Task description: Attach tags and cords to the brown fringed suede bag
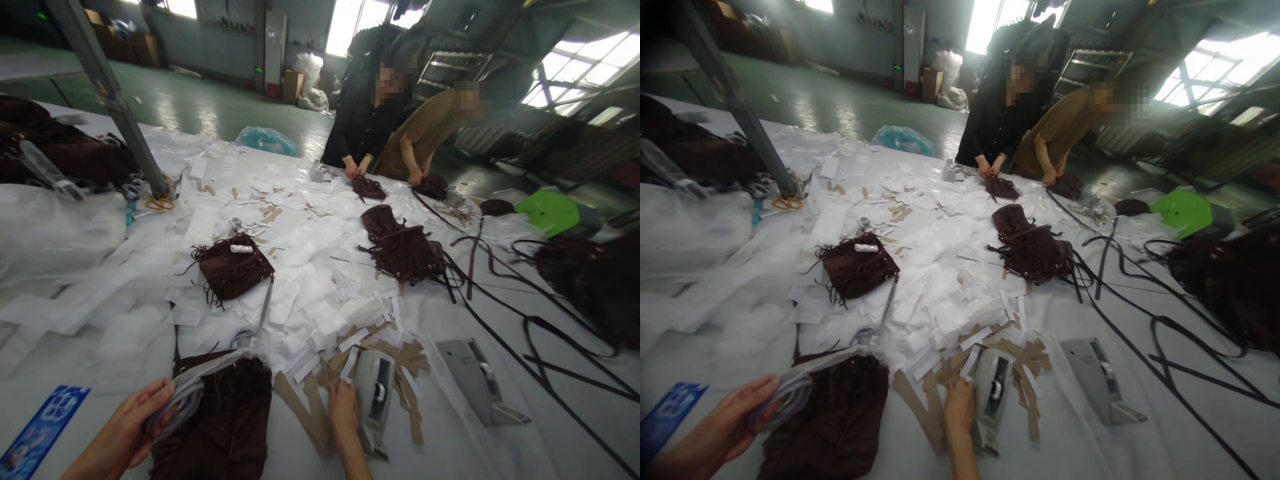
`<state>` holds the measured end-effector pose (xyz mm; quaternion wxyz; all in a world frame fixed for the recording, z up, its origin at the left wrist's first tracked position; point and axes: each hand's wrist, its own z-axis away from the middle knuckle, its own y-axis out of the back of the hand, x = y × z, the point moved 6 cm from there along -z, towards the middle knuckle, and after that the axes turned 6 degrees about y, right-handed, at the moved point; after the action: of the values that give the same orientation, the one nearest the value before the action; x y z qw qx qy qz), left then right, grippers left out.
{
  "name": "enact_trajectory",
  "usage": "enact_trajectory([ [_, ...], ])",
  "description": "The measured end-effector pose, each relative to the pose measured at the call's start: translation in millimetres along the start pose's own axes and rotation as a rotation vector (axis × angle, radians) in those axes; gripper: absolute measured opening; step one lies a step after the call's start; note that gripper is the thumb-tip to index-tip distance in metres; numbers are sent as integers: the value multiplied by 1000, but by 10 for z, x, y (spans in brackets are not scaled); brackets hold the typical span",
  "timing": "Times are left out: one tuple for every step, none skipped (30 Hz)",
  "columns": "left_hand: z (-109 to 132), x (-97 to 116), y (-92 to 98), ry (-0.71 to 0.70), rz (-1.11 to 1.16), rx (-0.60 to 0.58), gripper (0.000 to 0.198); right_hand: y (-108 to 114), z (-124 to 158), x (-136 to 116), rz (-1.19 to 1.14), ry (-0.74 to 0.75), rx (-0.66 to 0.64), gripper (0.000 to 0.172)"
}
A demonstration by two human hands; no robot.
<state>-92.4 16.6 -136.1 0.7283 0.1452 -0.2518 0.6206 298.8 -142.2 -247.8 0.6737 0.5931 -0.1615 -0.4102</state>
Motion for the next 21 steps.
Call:
enact_trajectory([
  [41,4,-65,1,10,-21,40,-43,-11,39,13,-15,-9,22],
  [67,4,-113,-1,25,-34,40,-76,-21,56,21,-19,-16,22],
  [79,2,-144,-7,43,-44,40,-96,-31,63,22,-16,-22,22],
  [78,-3,-158,-15,62,-52,40,-105,-42,67,18,-9,-27,21],
  [69,-9,-157,-22,77,-57,40,-104,-55,70,8,2,-33,20],
  [54,-19,-146,-24,88,-62,40,-95,-67,74,-6,14,-40,20],
  [38,-32,-124,-21,98,-58,41,-80,-79,79,-24,27,-46,21],
  [24,-47,-99,-13,105,-51,41,-61,-87,82,-45,42,-52,22],
  [14,-60,-77,-6,111,-43,41,-40,-92,82,-70,61,-60,23],
  [9,-69,-63,-4,115,-42,40,-16,-92,79,-98,82,-66,24],
  [8,-74,-57,-5,120,-44,39,10,-86,72,-128,103,-71,25],
  [11,-80,-54,-4,124,-43,38,40,-74,65,-155,121,-72,26],
  [14,-86,-56,0,126,-40,37,73,-56,59,-179,137,-71,27],
  [17,-91,-61,7,125,-38,36,110,-32,56,-196,149,-66,28],
  [19,-93,-73,12,123,-43,35,148,-3,56,-205,156,-58,28],
  [18,-89,-90,11,122,-58,34,187,28,60,-204,161,-48,28],
  [15,-78,-113,2,124,-84,32,227,60,67,-195,165,-36,28],
  [9,-62,-140,-11,130,-119,30,266,89,75,-181,171,-21,27],
  [-1,-43,-167,-27,145,-157,28,303,113,83,-165,181,-5,26],
  [-15,-29,-187,-36,167,-191,26,335,129,91,-151,196,10,24],
  [-34,-17,-198,-40,197,-214,25,375,136,98,-132,211,48,23],
])
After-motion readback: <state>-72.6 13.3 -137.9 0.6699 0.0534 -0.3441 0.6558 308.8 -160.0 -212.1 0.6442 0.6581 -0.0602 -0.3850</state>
